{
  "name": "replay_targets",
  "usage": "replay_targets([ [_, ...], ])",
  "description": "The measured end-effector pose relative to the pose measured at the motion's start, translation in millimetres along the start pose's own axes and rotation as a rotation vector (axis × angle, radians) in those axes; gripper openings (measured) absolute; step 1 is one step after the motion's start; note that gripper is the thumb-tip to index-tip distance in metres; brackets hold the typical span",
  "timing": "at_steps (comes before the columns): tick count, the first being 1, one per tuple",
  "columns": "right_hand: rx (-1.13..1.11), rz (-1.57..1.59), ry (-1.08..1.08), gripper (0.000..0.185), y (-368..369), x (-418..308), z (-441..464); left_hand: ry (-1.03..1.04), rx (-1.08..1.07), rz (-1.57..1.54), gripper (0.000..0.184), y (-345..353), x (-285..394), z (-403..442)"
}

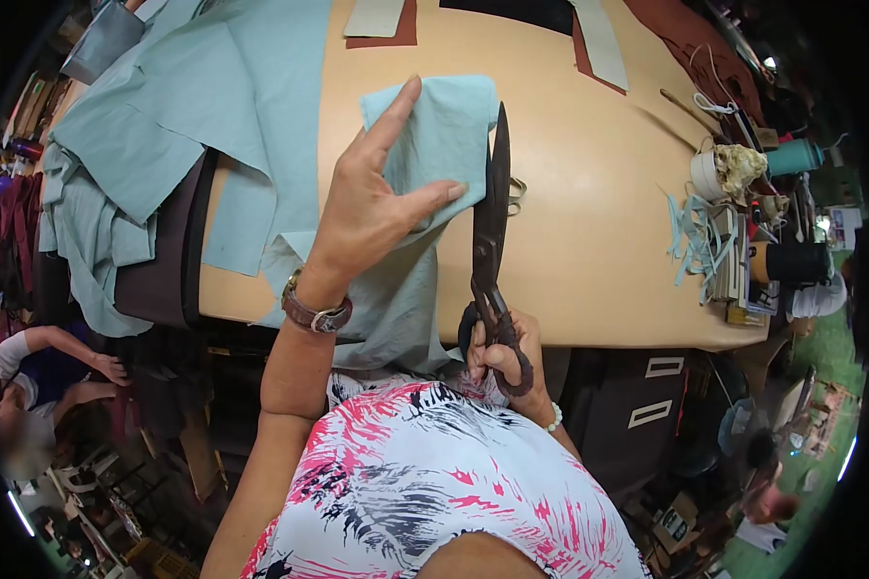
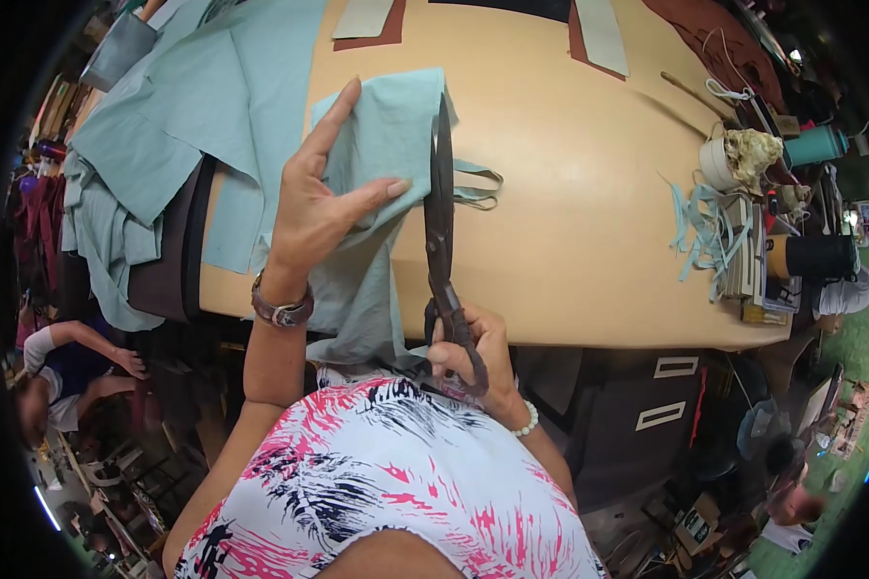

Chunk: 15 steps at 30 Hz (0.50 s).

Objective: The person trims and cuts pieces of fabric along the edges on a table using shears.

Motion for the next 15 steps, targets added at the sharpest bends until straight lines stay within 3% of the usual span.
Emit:
replay_targets([
  [15, 0.029, 0.042, -0.064, 0.03, 5.9, -7.7, 11.6, 0.009, -0.021, 0.026, 0.083, 8.5, 4.8, -13.4],
])
Point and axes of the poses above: each hand's wrist, its own z-axis towards the middle knuckle, its own y-axis out of the palm, x = y × z, the point moved 9 cm from there along z, towards the middle knuckle
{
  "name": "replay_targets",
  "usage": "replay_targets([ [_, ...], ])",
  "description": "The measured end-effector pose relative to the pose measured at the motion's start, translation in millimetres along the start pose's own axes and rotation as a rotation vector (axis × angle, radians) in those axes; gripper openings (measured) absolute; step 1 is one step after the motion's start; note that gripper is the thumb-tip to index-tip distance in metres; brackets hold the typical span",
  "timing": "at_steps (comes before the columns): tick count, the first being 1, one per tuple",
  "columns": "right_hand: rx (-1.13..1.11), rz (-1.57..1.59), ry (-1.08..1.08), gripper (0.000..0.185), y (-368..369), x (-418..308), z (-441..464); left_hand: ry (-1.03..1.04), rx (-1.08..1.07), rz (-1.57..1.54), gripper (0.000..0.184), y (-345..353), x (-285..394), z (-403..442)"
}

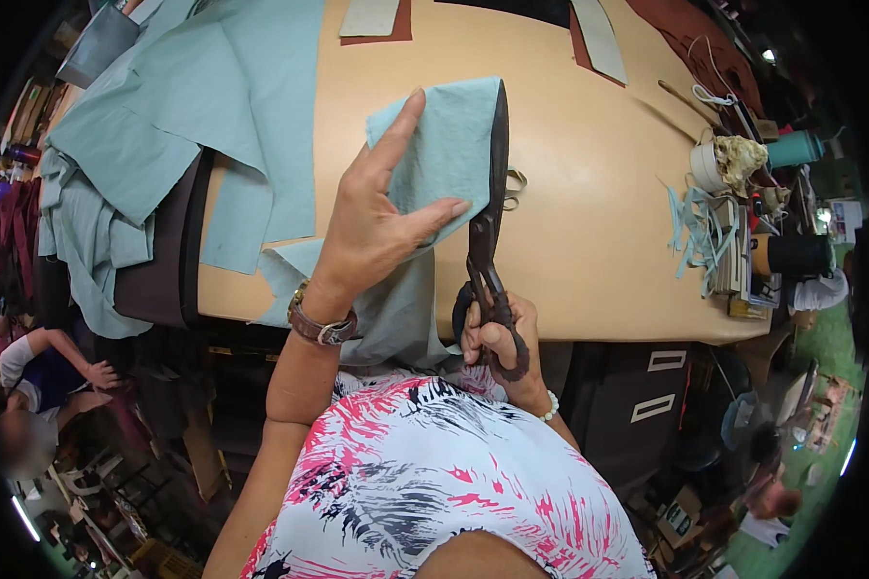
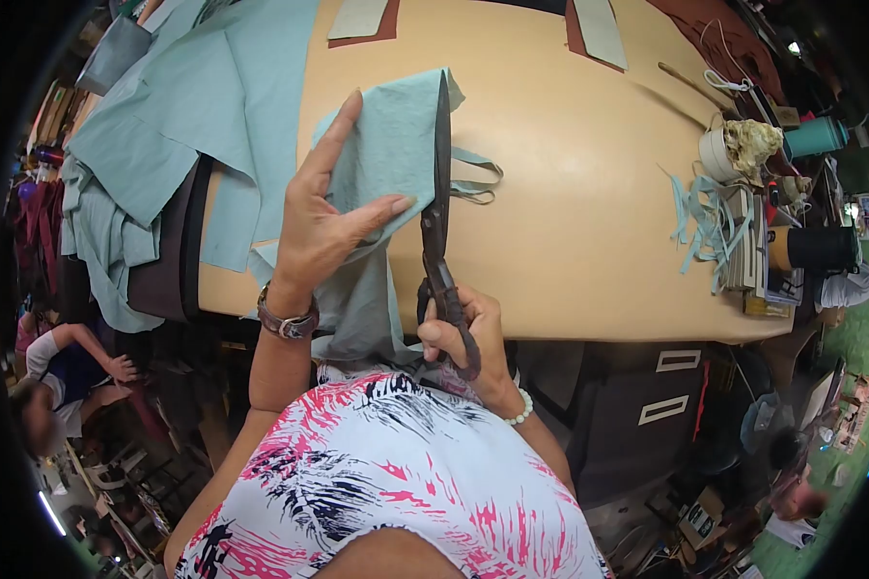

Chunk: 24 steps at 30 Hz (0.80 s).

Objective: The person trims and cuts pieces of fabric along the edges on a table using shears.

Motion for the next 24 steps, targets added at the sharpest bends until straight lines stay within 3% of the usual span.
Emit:
replay_targets([
  [24, 0.083, -0.019, 0.04, 0.02, -1.6, 3.3, -3.0, -0.035, -0.014, -0.042, 0.083, 4.6, -4.2, -1.5],
])
Point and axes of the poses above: each hand's wrist, its own z-axis towards the middle knuckle, its own y-axis out of the palm, x = y × z, the point moved 9 cm from there along z, towards the middle knuckle
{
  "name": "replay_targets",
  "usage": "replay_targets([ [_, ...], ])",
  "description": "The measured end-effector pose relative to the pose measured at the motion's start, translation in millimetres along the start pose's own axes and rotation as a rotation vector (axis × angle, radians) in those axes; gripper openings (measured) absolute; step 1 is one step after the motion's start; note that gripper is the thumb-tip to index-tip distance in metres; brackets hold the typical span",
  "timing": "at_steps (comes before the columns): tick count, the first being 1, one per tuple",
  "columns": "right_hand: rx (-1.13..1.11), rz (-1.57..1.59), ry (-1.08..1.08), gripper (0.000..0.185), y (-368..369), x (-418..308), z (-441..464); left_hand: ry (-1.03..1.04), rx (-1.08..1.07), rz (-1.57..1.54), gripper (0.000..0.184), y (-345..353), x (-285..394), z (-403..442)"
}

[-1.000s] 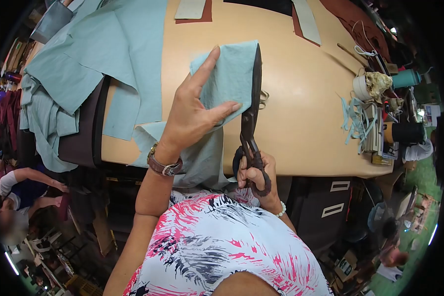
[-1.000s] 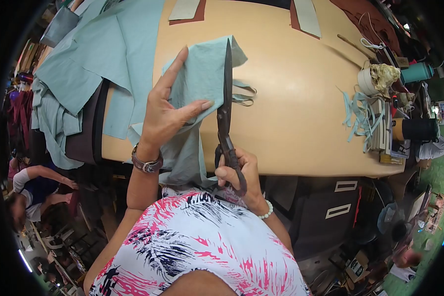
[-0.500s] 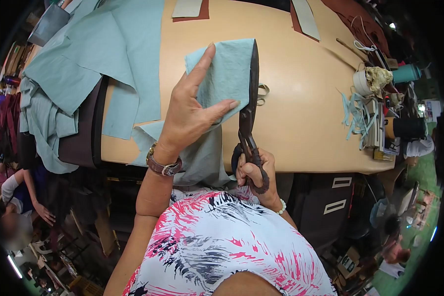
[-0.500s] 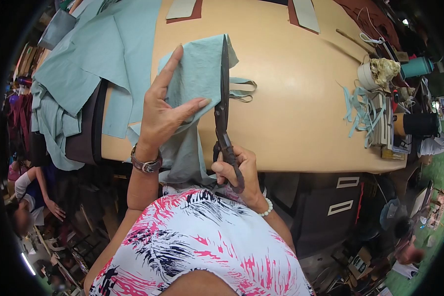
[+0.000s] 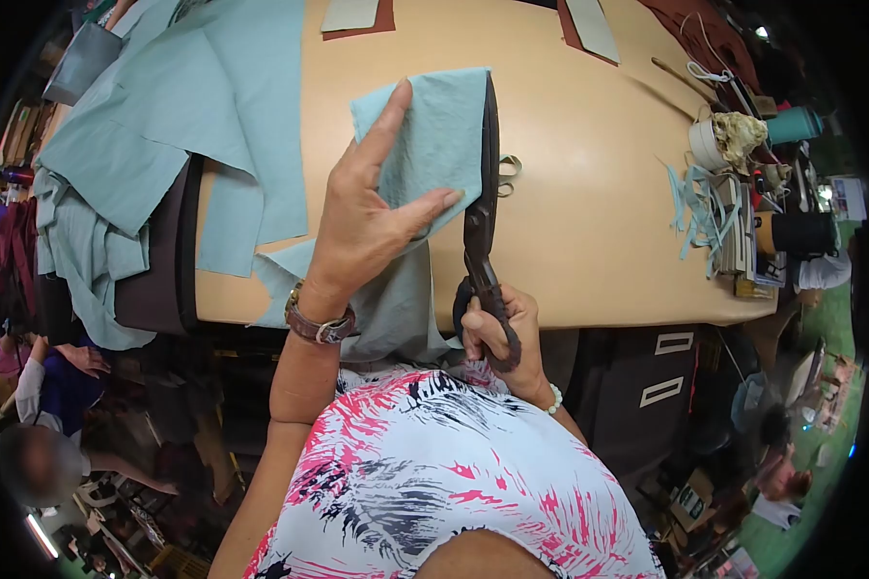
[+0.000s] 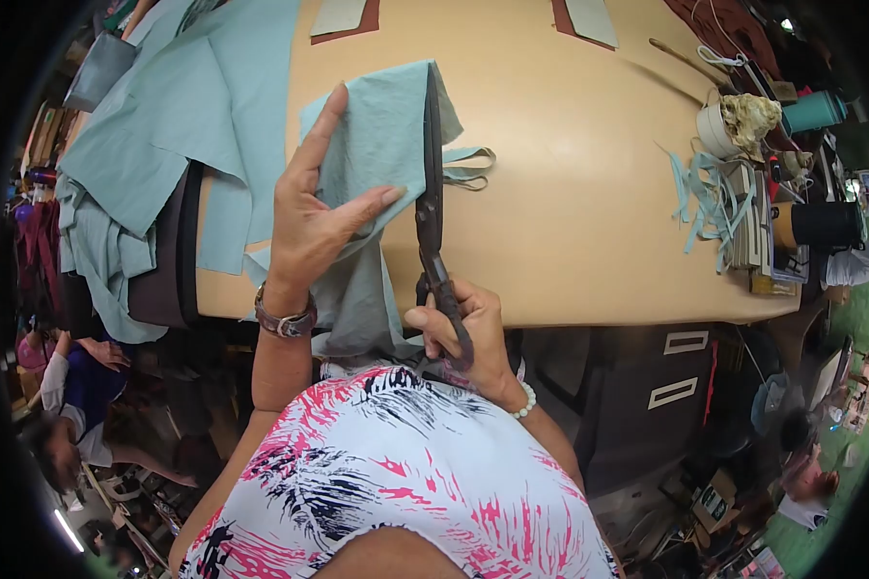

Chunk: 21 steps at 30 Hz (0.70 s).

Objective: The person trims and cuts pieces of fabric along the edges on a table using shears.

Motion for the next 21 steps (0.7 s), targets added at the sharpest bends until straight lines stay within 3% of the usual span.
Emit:
replay_targets([
  [2, 0.019, -0.009, 0.007, 0.019, -0.1, -0.3, -0.2, 0.061, 0.02, 0.031, 0.083, -1.4, 1.4, 1.8],
  [5, 0.038, -0.047, 0.018, 0.018, -2.7, 0.7, -0.9, 0.009, 0.16, -0.171, 0.081, -17.1, -7.6, 12.1],
  [8, 0.042, -0.07, 0.025, 0.018, -4.4, 0.7, -2.3, -0.342, 0.102, -0.671, 0.077, -23.9, -50.9, 42.6],
  [14, -0.001, -0.017, 0.007, 0.021, -9.6, 5.0, -3.8, -0.215, -0.174, -0.452, 0.069, -8.7, -33.7, 45.4],
  [21, -0.089, 0.043, -0.05, 0.028, -5.0, 0.9, -3.3, -0.184, -0.11, -0.392, 0.066, -6.8, -27.9, 32.1],
])
Point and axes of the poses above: each hand's wrist, its own z-axis towards the middle knuckle, its own y-axis out of the palm, x = y × z, the point moved 9 cm from there along z, towards the middle knuckle
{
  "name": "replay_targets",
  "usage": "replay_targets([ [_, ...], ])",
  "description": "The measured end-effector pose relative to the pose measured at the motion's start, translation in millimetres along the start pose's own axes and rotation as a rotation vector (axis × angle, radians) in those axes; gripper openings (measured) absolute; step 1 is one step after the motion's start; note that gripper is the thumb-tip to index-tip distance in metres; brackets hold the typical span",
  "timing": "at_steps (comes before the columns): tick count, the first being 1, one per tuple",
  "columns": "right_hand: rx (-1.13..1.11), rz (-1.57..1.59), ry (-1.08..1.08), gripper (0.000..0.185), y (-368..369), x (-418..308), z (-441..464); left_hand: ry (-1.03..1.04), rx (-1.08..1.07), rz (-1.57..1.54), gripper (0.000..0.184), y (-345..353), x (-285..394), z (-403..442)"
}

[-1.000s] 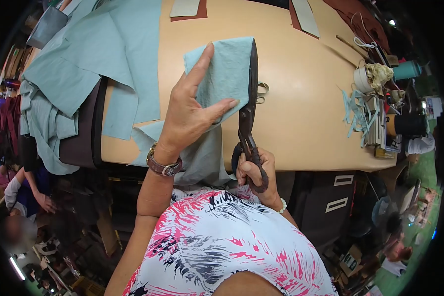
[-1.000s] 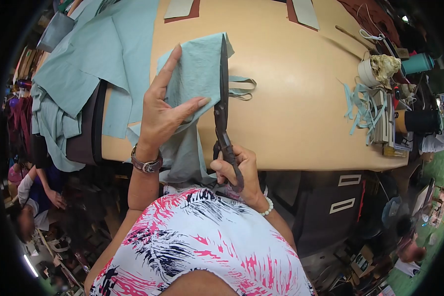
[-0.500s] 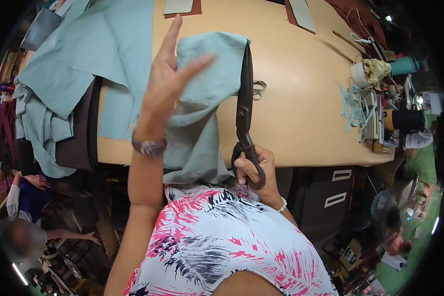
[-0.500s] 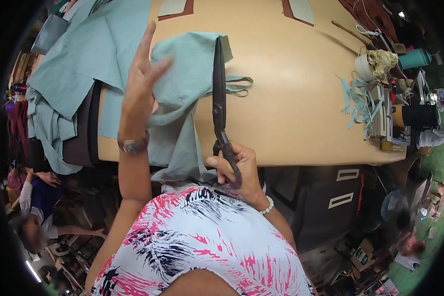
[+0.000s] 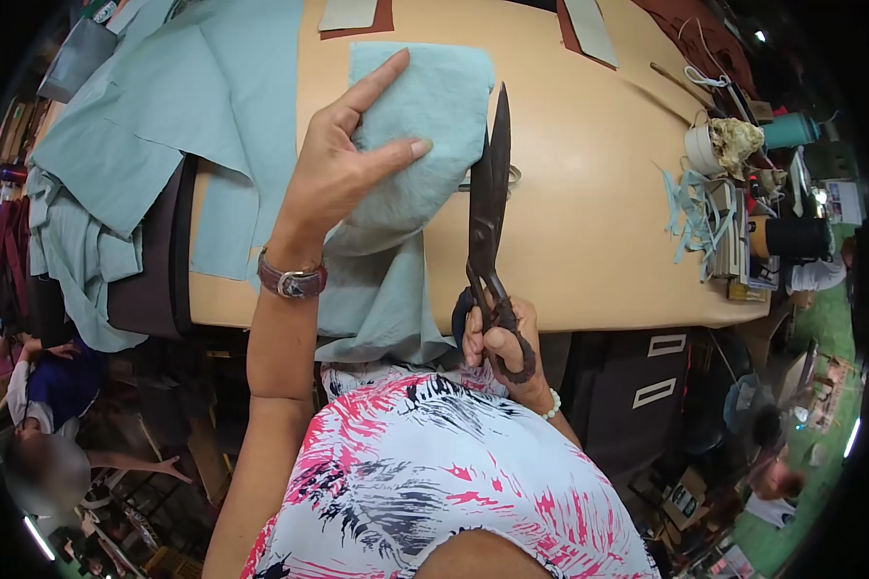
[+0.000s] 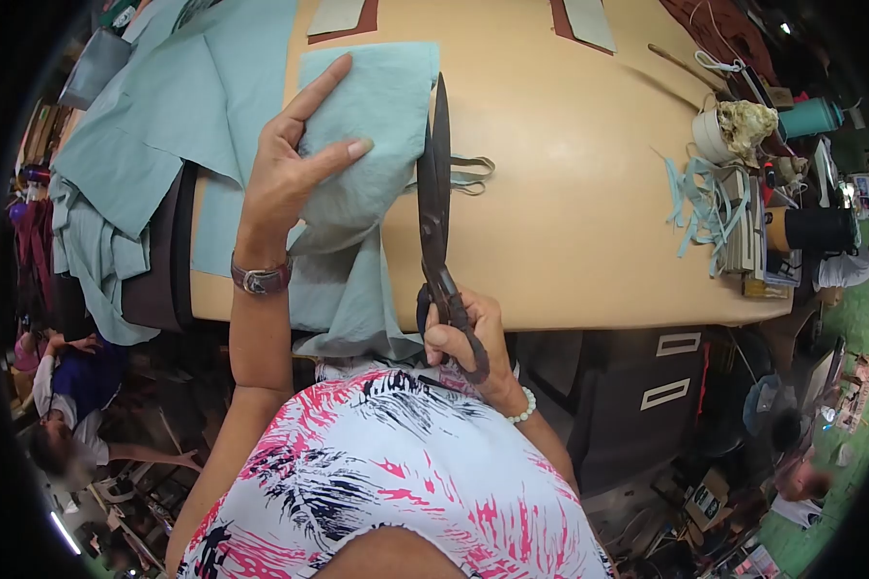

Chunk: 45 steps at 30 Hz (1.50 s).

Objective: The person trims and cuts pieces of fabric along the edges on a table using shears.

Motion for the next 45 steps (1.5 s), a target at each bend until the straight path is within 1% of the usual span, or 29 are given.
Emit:
replay_targets([
  [5, 0.001, -0.003, 0.002, 0.028, -2.1, -0.3, 4.4, 0.097, -0.025, 0.123, 0.068, 5.0, 7.1, -8.1],
  [19, 0.025, 0.022, -0.04, 0.032, -1.0, -7.0, 5.6, 0.1, -0.056, 0.16, 0.071, 11.4, 9.4, -22.9],
  [23, 0.027, 0.031, -0.035, 0.032, -1.0, -6.2, 5.1, 0.076, -0.057, 0.139, 0.071, 12.3, 8.5, -23.3],
  [31, 0.044, 0.003, 0.025, 0.03, -4.7, -1.5, 2.5, 0.1, -0.067, 0.156, 0.072, 12.8, 8.4, -22.1],
  [34, 0.008, 0.078, -0.023, 0.028, -1.8, -3.0, 2.0, 0.103, -0.069, 0.159, 0.072, 12.5, 7.9, -21.4],
  [37, 0.002, 0.088, -0.033, 0.027, -1.5, -3.2, 0.6, 0.123, -0.052, 0.175, 0.073, 11.6, 7.8, -20.8],
  [45, 0.013, 0.031, 0.003, 0.028, -3.2, 0.3, -1.0, 0.112, -0.03, 0.174, 0.071, 11.6, 8.3, -19.9],
])
Point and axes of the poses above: each hand's wrist, its own z-axis towards the middle knuckle, its own y-axis out of the palm, x = y × z, the point moved 9 cm from there along z, towards the middle knuckle
